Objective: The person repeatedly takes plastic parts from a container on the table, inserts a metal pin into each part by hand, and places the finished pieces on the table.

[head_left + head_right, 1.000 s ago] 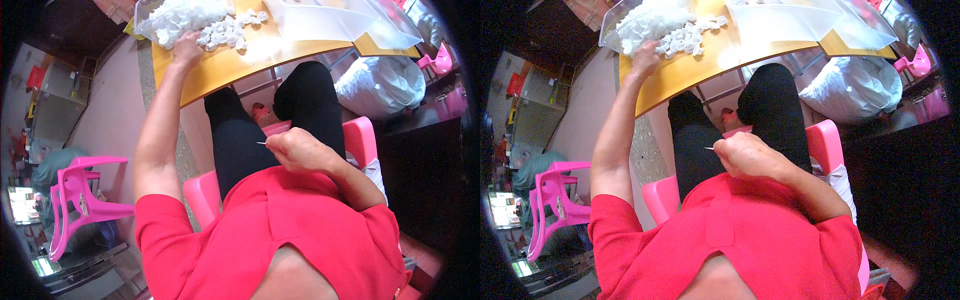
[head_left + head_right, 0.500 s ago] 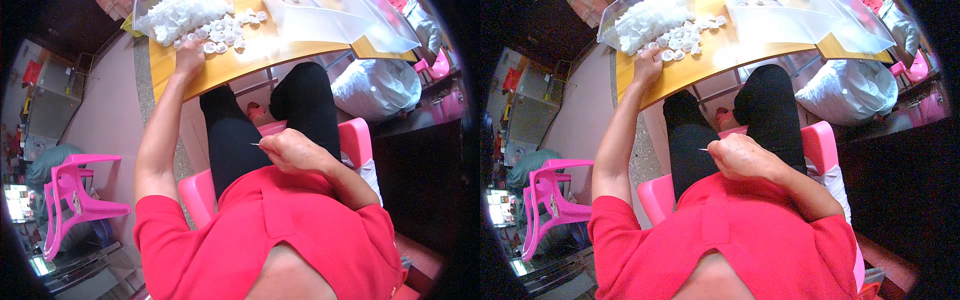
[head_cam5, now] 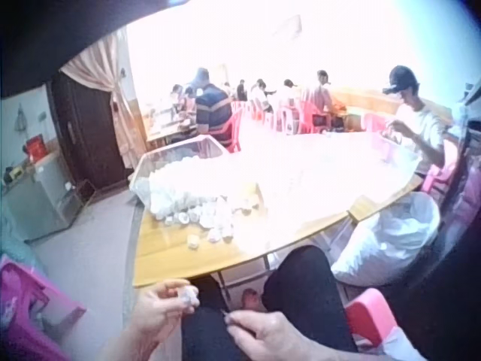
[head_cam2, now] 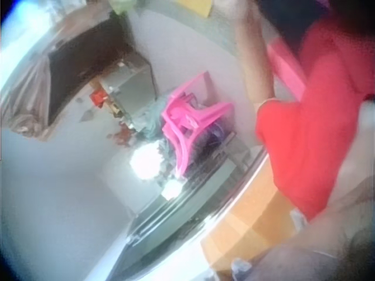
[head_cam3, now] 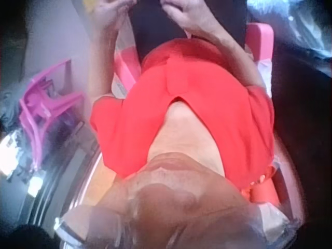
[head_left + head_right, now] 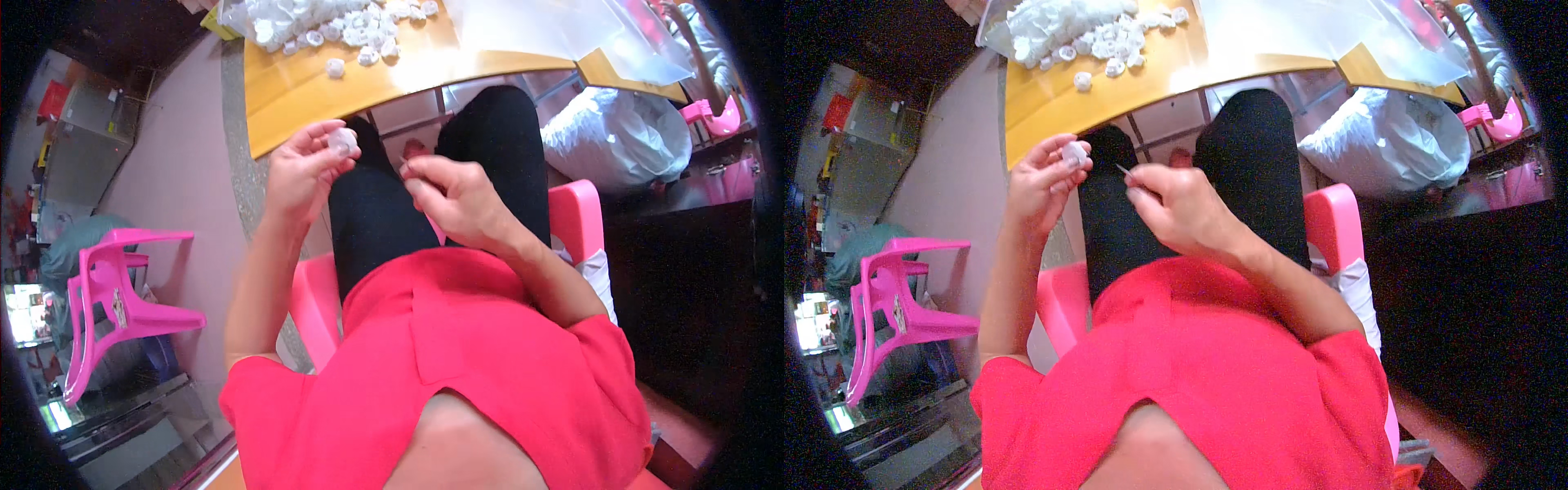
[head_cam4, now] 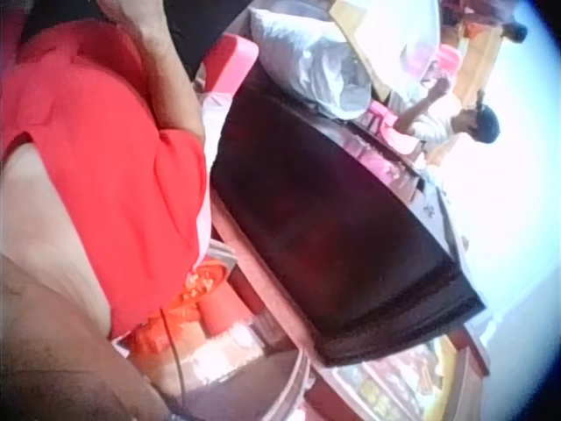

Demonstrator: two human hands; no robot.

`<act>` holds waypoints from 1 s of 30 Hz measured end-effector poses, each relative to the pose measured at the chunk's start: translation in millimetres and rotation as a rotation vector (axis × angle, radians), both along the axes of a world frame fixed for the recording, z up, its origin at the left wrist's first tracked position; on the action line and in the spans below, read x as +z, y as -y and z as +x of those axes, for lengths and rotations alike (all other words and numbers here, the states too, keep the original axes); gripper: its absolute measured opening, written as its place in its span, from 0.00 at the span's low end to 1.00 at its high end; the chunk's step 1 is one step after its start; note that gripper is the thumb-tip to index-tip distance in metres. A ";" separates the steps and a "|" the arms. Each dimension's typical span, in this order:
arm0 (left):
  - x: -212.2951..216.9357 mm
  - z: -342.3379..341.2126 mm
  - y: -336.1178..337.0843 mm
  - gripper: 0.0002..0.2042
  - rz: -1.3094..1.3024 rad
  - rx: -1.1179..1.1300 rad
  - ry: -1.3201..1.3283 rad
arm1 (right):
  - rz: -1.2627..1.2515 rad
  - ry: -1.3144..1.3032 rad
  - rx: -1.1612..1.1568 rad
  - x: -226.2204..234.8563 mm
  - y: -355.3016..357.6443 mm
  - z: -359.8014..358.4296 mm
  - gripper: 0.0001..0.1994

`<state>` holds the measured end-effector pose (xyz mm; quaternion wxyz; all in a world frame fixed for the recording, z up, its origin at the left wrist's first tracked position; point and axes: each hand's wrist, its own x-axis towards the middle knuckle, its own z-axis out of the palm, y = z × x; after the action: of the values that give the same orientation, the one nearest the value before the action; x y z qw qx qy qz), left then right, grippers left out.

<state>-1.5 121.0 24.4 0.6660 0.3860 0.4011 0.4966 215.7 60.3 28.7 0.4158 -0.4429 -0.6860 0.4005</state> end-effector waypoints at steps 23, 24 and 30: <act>-13.6 15.1 123.4 0.15 -0.112 -0.088 0.320 | 0.037 -0.053 0.101 -5.2 36.5 -20.4 0.07; -14.0 16.3 126.0 0.14 -0.114 -0.031 0.304 | 0.031 -0.051 0.107 -6.0 36.6 -21.5 0.07; -33.0 5.4 120.2 0.13 -0.038 0.031 0.273 | 0.083 0.020 0.152 -8.9 36.3 -19.2 0.11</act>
<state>3.8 0.8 -8.5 0.7137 0.2959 0.3218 0.5472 196.5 24.1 19.9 0.3953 -0.3758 -0.7379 0.3976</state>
